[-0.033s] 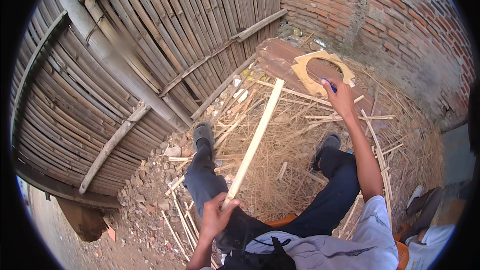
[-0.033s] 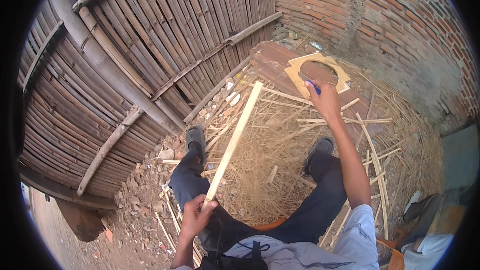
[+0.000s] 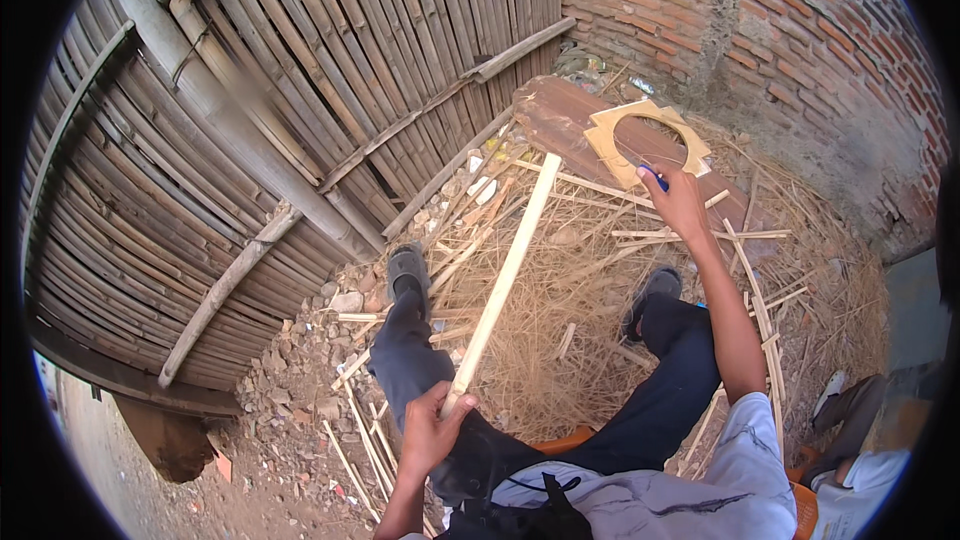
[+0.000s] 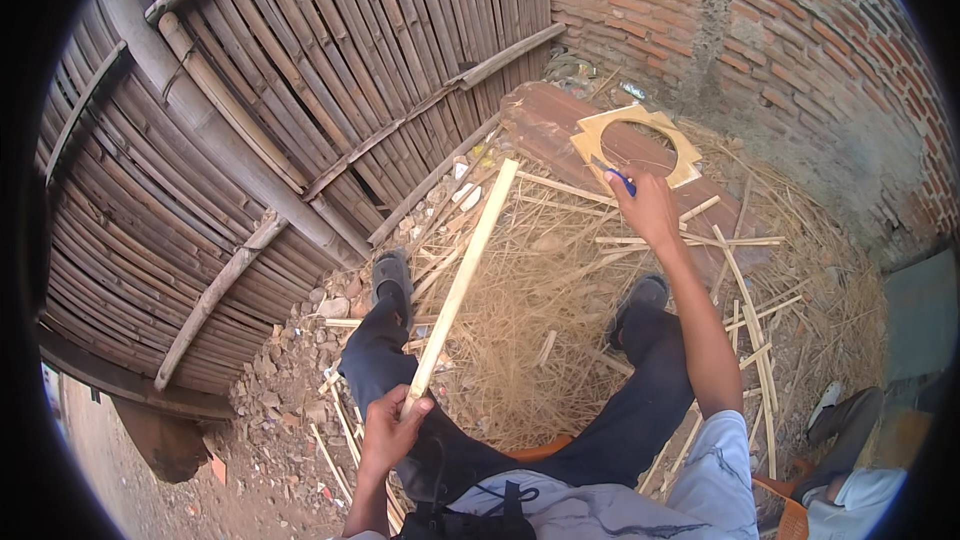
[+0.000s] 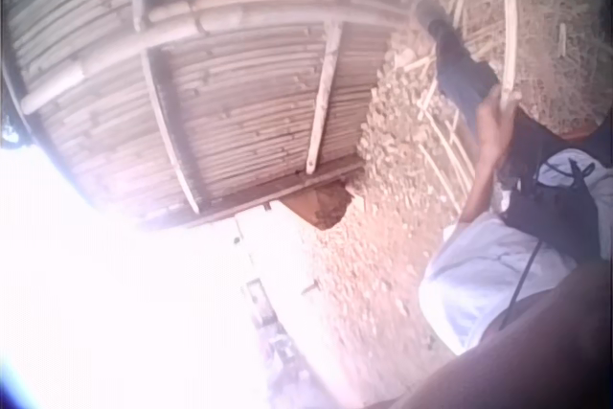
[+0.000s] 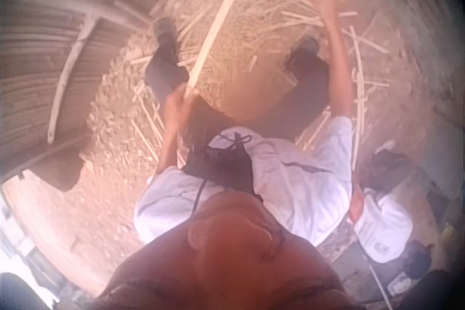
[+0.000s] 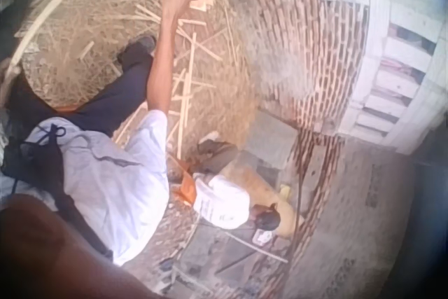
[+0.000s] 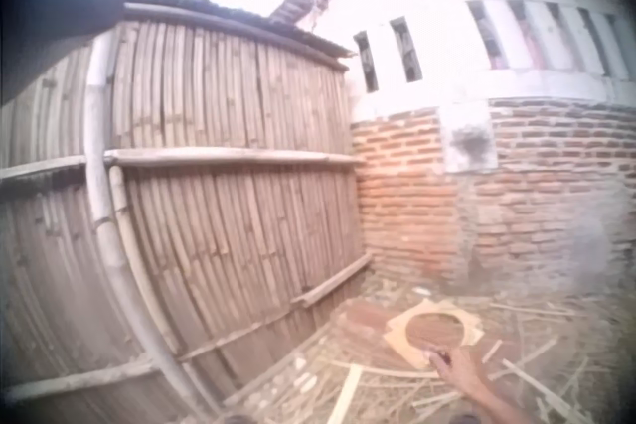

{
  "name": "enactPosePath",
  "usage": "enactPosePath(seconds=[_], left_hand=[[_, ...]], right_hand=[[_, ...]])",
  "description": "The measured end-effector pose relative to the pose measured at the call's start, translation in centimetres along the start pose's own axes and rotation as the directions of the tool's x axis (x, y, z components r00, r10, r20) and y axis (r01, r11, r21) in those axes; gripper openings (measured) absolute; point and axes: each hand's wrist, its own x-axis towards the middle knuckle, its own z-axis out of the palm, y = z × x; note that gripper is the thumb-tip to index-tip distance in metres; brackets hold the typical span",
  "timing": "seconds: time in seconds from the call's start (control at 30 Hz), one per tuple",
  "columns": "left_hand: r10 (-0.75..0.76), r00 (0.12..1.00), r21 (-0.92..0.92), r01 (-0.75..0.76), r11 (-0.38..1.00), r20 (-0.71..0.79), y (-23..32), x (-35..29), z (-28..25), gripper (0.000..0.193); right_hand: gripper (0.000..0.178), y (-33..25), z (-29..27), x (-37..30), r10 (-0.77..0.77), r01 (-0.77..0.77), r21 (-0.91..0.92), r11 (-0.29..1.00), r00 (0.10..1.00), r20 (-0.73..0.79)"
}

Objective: The person sits on a low stool and uses a blue utility knife to shave thin strips of bamboo. They hold the bamboo strip in their left hand and repeatedly scrape the blade along its length to remove the outer layer, creating fine shavings that fall to the ground.

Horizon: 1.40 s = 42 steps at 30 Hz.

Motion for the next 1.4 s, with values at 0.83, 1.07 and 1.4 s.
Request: enactPosePath(seconds=[0.83,1.07,1.4], left_hand=[[0.18,0.979,-0.344,-0.202,0.917,-0.094,9.0,5.7,5.8,0.038],[0.187,0.981,-0.365,-0.196,0.91,-0.058,9.6,5.6,6.0,0.036],[0.23,0.966,-0.284,-0.255,0.924,-0.12,9.6,5.4,6.4,0.037]], right_hand=[[0.033,-13.6,0.4,-14.0,-0.71,0.659,0.377,0.651,0.704,-0.005],[0.034,-13.8,0.1,-14.0,-0.705,0.648,0.381,0.659,0.709,0.013],[0.035,-14.0,-0.1,-13.8,-0.692,0.658,0.35,0.667,0.721,-0.036]])
